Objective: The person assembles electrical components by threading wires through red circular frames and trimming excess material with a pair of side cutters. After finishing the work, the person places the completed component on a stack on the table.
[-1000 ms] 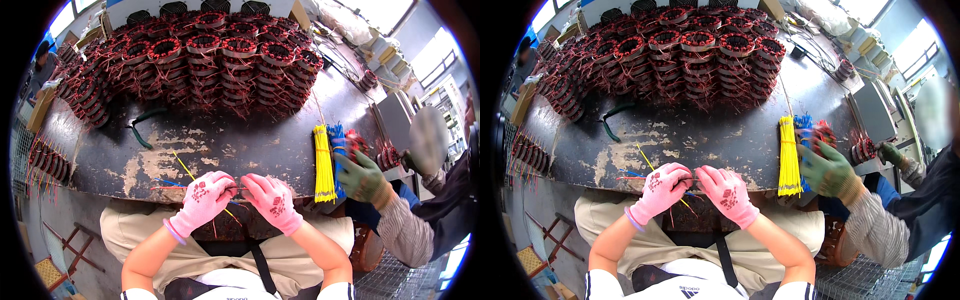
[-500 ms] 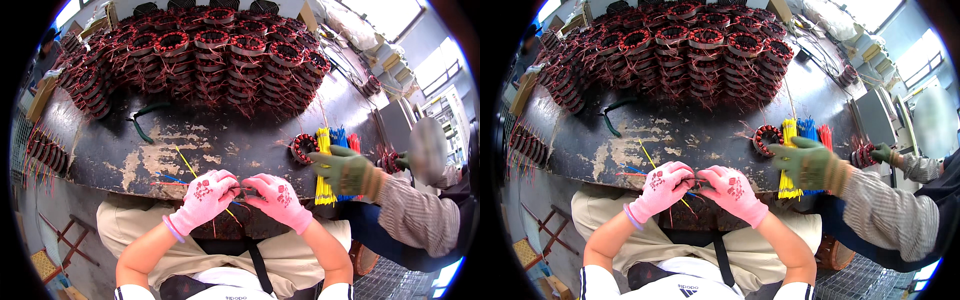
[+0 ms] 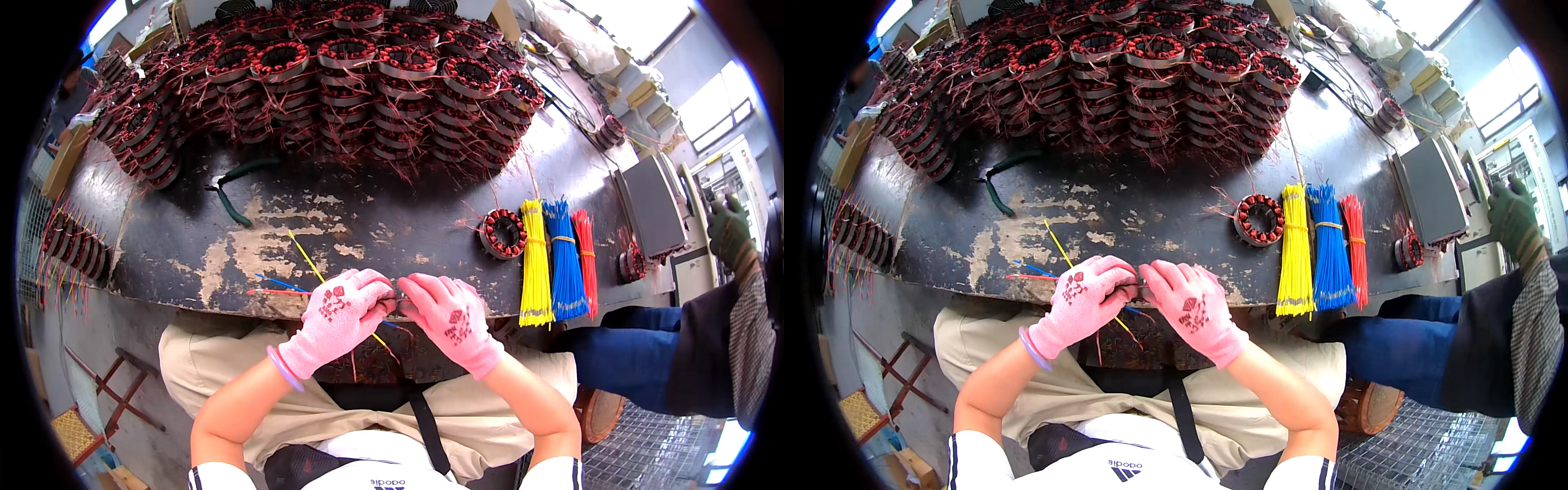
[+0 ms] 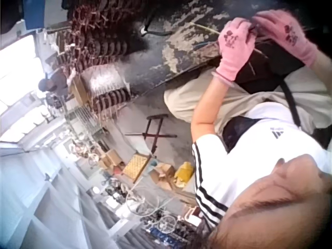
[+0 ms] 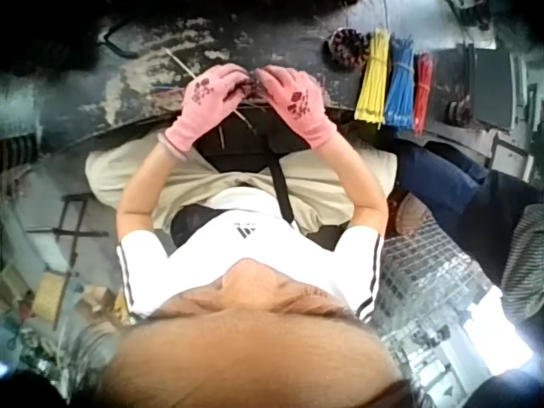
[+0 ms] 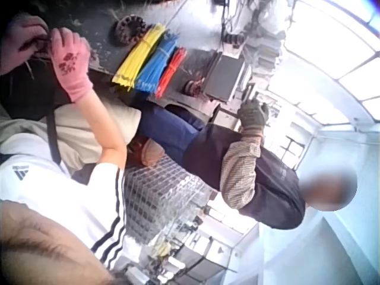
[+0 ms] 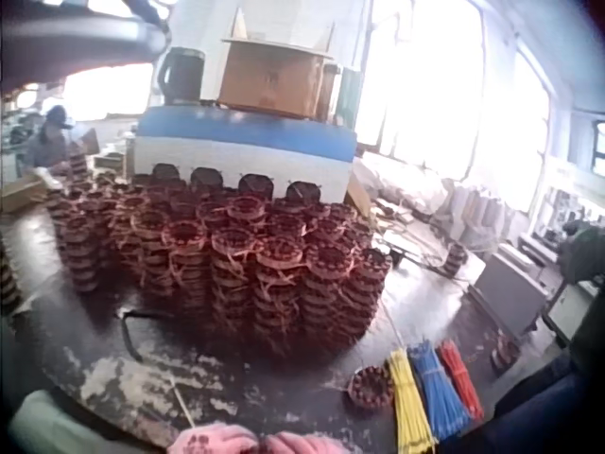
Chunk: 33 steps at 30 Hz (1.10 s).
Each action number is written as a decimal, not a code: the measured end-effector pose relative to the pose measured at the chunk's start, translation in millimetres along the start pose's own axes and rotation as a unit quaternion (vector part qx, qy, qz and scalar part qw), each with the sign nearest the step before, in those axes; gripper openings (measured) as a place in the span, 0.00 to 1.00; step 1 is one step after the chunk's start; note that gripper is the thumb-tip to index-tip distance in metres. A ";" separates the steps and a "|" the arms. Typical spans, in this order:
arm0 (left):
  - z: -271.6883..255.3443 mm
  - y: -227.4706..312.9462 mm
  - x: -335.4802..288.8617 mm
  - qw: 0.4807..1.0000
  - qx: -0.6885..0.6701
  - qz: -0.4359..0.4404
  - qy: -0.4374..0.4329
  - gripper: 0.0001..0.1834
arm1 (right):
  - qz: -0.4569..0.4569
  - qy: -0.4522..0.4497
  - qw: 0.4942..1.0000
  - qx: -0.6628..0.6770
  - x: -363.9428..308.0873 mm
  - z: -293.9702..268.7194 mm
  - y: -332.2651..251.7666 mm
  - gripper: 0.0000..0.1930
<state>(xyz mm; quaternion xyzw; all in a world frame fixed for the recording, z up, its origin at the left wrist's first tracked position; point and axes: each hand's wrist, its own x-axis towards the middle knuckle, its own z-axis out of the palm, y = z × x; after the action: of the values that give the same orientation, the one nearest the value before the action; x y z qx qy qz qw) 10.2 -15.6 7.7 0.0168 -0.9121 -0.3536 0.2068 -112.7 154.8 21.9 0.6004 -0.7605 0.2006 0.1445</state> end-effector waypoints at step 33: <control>-14.9 -6.8 -0.4 0.998 -0.004 -0.012 -0.058 0.06 | 0.322 -0.241 0.893 0.201 -43.4 -53.8 24.3 0.14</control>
<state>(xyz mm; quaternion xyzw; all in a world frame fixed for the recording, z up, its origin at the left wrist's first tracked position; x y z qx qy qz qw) 15.6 -30.1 13.1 0.0068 -0.9207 -0.3605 0.1495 -127.1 222.5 46.0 0.3686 -0.8671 0.2339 -0.2398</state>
